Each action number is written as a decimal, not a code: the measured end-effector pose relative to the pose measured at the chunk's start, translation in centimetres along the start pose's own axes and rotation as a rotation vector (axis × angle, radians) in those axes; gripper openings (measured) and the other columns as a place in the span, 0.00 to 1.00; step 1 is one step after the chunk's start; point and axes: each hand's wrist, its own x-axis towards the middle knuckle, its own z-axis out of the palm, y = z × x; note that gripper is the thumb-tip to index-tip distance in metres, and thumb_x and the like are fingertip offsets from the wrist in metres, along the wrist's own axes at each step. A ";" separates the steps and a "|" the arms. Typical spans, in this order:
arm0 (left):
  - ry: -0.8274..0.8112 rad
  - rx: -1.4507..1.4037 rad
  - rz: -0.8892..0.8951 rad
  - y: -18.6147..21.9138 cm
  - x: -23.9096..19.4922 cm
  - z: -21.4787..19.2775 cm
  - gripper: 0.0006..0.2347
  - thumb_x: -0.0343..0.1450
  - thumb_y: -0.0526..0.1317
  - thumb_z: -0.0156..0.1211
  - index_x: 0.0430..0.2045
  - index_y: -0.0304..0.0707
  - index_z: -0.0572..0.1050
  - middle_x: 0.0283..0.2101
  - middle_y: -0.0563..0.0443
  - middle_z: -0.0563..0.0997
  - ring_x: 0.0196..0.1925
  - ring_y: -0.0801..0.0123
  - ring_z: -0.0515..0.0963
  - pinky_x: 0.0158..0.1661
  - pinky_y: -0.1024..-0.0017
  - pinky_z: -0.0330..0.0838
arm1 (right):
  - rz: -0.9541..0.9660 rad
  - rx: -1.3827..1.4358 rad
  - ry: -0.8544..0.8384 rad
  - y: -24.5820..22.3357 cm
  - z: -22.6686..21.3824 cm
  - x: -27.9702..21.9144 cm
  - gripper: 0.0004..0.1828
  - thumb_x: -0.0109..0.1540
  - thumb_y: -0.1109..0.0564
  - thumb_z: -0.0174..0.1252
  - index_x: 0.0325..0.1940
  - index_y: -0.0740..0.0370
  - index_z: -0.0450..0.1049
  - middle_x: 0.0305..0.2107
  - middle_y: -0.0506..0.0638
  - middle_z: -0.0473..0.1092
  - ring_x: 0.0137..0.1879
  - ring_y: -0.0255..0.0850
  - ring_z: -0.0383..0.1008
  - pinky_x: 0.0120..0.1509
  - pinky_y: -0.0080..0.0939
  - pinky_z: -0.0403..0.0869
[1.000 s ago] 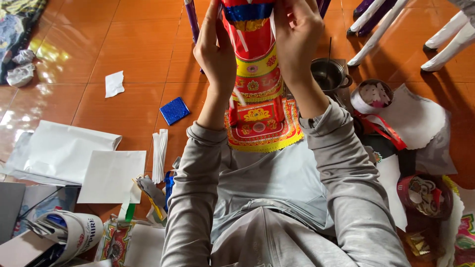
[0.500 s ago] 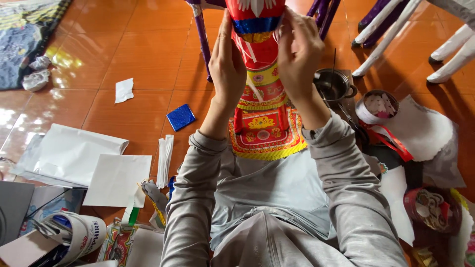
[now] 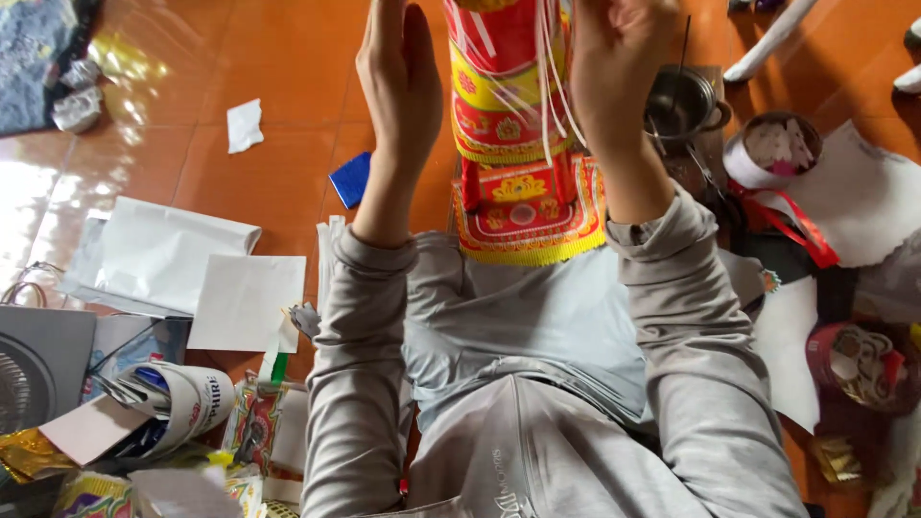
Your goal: Assemble and decorate paper-based ceremonial or votive objects using glue and scissors.
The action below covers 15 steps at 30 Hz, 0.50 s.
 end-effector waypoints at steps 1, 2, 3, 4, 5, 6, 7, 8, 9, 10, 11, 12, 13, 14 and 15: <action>-0.052 -0.016 0.016 0.3 -0.5 -0.3 0.15 0.83 0.28 0.50 0.64 0.42 0.67 0.57 0.41 0.79 0.58 0.55 0.81 0.55 0.68 0.76 | 0.019 -0.013 0.027 -0.5 0.2 -0.5 0.15 0.79 0.62 0.61 0.39 0.71 0.71 0.27 0.43 0.66 0.33 0.27 0.60 0.37 0.33 0.61; -0.092 -0.037 0.053 0.5 0.0 -0.3 0.16 0.84 0.28 0.49 0.67 0.40 0.64 0.63 0.40 0.74 0.66 0.53 0.75 0.62 0.68 0.72 | 0.014 -0.024 0.055 -0.7 0.4 0.1 0.13 0.79 0.63 0.59 0.41 0.73 0.74 0.30 0.45 0.70 0.35 0.28 0.63 0.39 0.33 0.65; -0.083 -0.045 0.068 1.0 0.0 -0.2 0.16 0.84 0.28 0.49 0.67 0.40 0.64 0.63 0.40 0.74 0.66 0.53 0.75 0.62 0.68 0.72 | -0.006 -0.027 0.056 -2.2 0.9 0.2 0.13 0.79 0.63 0.59 0.41 0.73 0.74 0.30 0.45 0.70 0.35 0.28 0.63 0.39 0.33 0.65; -0.114 -0.080 0.087 1.4 0.1 -0.2 0.17 0.84 0.29 0.47 0.70 0.39 0.60 0.69 0.41 0.68 0.72 0.55 0.69 0.69 0.68 0.66 | -0.141 -0.167 0.061 -3.7 1.5 0.2 0.06 0.76 0.65 0.54 0.50 0.73 0.75 0.42 0.50 0.73 0.43 0.37 0.71 0.46 0.39 0.71; -0.146 -0.113 0.106 1.9 0.1 -0.3 0.19 0.85 0.29 0.44 0.73 0.38 0.56 0.75 0.43 0.62 0.79 0.57 0.63 0.76 0.68 0.60 | -0.276 -0.307 0.068 -5.2 2.1 0.2 0.12 0.73 0.67 0.50 0.59 0.72 0.75 0.53 0.56 0.75 0.51 0.47 0.79 0.53 0.44 0.77; -0.141 -0.115 0.119 2.0 0.1 -0.2 0.19 0.85 0.29 0.44 0.73 0.38 0.56 0.75 0.43 0.62 0.79 0.57 0.63 0.76 0.68 0.60 | -0.289 -0.306 0.073 -4.7 2.4 0.1 0.12 0.73 0.67 0.50 0.59 0.72 0.75 0.53 0.56 0.75 0.51 0.47 0.79 0.53 0.44 0.77; -0.151 -0.136 0.093 2.1 0.1 -0.1 0.19 0.85 0.30 0.42 0.73 0.37 0.55 0.76 0.44 0.60 0.80 0.58 0.61 0.77 0.68 0.57 | -0.141 -0.346 0.061 -4.2 2.8 0.0 0.16 0.71 0.69 0.48 0.61 0.71 0.75 0.58 0.57 0.74 0.38 0.43 0.69 0.43 0.40 0.72; -0.163 -0.157 0.067 2.2 0.0 0.0 0.20 0.84 0.30 0.40 0.74 0.36 0.54 0.78 0.45 0.58 0.81 0.60 0.58 0.79 0.68 0.54 | 0.008 -0.381 0.043 -3.7 3.2 -0.1 0.20 0.70 0.72 0.46 0.63 0.69 0.75 0.62 0.59 0.73 0.25 0.42 0.60 0.33 0.37 0.67; -0.160 -0.158 0.079 2.2 0.3 0.2 0.20 0.84 0.30 0.40 0.74 0.36 0.54 0.78 0.45 0.58 0.81 0.60 0.58 0.79 0.68 0.54 | -0.004 -0.379 0.049 -3.1 3.3 0.2 0.20 0.70 0.72 0.46 0.63 0.69 0.75 0.62 0.59 0.73 0.25 0.42 0.60 0.33 0.37 0.67; -0.162 -0.189 0.065 2.1 0.2 0.3 0.20 0.84 0.30 0.39 0.75 0.36 0.54 0.78 0.45 0.57 0.81 0.60 0.58 0.79 0.67 0.54 | -0.137 -0.287 0.043 -2.6 3.4 0.2 0.21 0.72 0.72 0.45 0.67 0.65 0.72 0.65 0.57 0.70 0.49 0.43 0.63 0.57 0.41 0.67; -0.165 -0.220 0.050 2.1 0.2 0.4 0.21 0.84 0.30 0.38 0.76 0.35 0.54 0.78 0.44 0.57 0.81 0.61 0.57 0.79 0.67 0.53 | -0.269 -0.191 0.032 -2.1 3.6 0.1 0.22 0.75 0.72 0.45 0.71 0.61 0.69 0.68 0.54 0.67 0.74 0.45 0.67 0.80 0.45 0.67; -0.165 -0.217 0.055 2.1 0.3 0.5 0.21 0.84 0.30 0.38 0.76 0.35 0.54 0.78 0.44 0.57 0.81 0.61 0.57 0.79 0.67 0.53 | -0.272 -0.187 0.035 -2.4 3.5 0.3 0.22 0.75 0.72 0.45 0.71 0.61 0.69 0.68 0.54 0.67 0.74 0.45 0.67 0.80 0.45 0.67; -0.167 -0.264 0.048 2.2 0.4 0.5 0.20 0.85 0.30 0.38 0.76 0.34 0.53 0.78 0.44 0.57 0.81 0.61 0.57 0.79 0.67 0.53 | -0.244 -0.201 0.008 -2.6 3.5 0.5 0.23 0.74 0.73 0.45 0.71 0.62 0.69 0.68 0.55 0.67 0.76 0.46 0.66 0.80 0.44 0.67; -0.171 -0.311 0.035 2.2 0.4 0.4 0.20 0.86 0.30 0.37 0.76 0.34 0.53 0.78 0.44 0.57 0.81 0.62 0.58 0.79 0.67 0.53 | -0.211 -0.215 -0.021 -3.0 3.5 0.5 0.23 0.73 0.74 0.45 0.71 0.62 0.69 0.68 0.56 0.67 0.77 0.47 0.66 0.80 0.43 0.66; -0.171 -0.307 0.036 3.0 0.8 0.2 0.20 0.86 0.30 0.37 0.76 0.34 0.53 0.78 0.44 0.57 0.81 0.62 0.58 0.79 0.67 0.53 | -0.210 -0.211 -0.020 -2.9 3.4 0.6 0.23 0.73 0.74 0.45 0.71 0.62 0.69 0.68 0.56 0.67 0.77 0.47 0.66 0.80 0.43 0.66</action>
